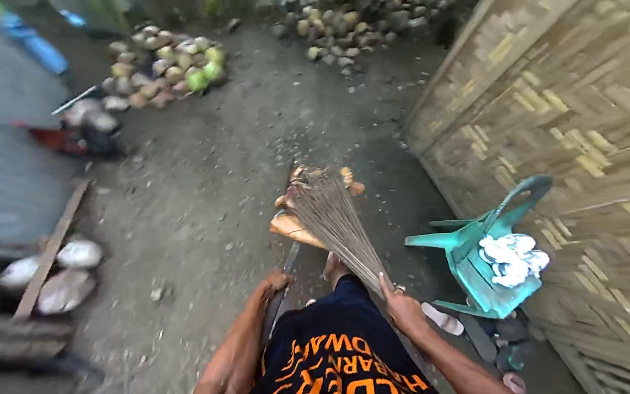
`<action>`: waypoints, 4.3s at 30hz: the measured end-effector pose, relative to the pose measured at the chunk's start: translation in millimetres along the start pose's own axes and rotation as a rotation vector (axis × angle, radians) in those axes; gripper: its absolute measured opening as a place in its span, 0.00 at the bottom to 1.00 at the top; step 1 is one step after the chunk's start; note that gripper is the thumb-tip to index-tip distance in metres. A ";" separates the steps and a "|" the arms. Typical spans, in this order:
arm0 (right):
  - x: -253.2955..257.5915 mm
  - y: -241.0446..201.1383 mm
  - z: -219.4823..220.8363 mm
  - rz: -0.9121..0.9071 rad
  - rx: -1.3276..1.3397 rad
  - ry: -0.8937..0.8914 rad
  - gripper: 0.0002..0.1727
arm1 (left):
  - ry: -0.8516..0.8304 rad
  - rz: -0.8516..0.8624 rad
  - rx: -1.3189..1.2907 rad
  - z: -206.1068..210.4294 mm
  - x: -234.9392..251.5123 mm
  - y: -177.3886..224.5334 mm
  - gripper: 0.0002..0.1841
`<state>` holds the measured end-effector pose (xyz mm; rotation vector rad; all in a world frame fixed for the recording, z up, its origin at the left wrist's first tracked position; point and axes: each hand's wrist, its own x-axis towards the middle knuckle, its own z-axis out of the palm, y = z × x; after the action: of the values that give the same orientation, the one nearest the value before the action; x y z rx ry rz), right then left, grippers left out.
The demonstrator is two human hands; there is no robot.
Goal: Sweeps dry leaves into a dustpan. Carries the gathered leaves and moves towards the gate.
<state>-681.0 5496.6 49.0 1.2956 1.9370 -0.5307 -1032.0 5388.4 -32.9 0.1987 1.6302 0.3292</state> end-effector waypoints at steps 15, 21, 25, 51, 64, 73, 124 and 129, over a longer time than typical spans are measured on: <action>355.6 8.1 -380.3 -0.018 0.174 -0.008 0.49 | 0.075 0.019 0.056 -178.9 189.1 488.7 0.10; 486.7 8.2 -508.1 0.101 0.269 -0.025 0.49 | 0.018 0.039 0.199 -234.2 285.2 699.2 0.10; 576.2 9.9 -597.6 0.199 0.360 -0.035 0.53 | -0.031 0.068 0.388 -268.9 346.9 862.3 0.13; 937.8 311.2 -1029.0 0.626 0.789 -0.046 0.49 | -0.288 0.133 0.976 -42.0 588.3 1657.2 0.17; 1075.4 571.4 -1203.2 0.777 0.893 -0.104 0.54 | -0.415 0.158 1.216 190.9 684.8 1981.5 0.20; 1188.8 794.0 -1283.0 0.708 0.922 -0.029 0.55 | -0.375 0.148 1.101 347.7 745.1 2164.4 0.20; 1630.9 1762.3 -1787.5 0.800 1.029 -0.034 0.56 | -0.434 0.212 1.336 1096.8 977.2 3104.3 0.20; 1672.8 1871.6 -1819.0 0.854 1.079 0.035 0.51 | -0.481 0.218 1.399 1207.7 1020.4 3190.1 0.20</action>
<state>26.8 8514.7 58.4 2.5769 0.8460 -1.1289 -139.1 8835.0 -18.4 1.3898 1.0944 -0.7155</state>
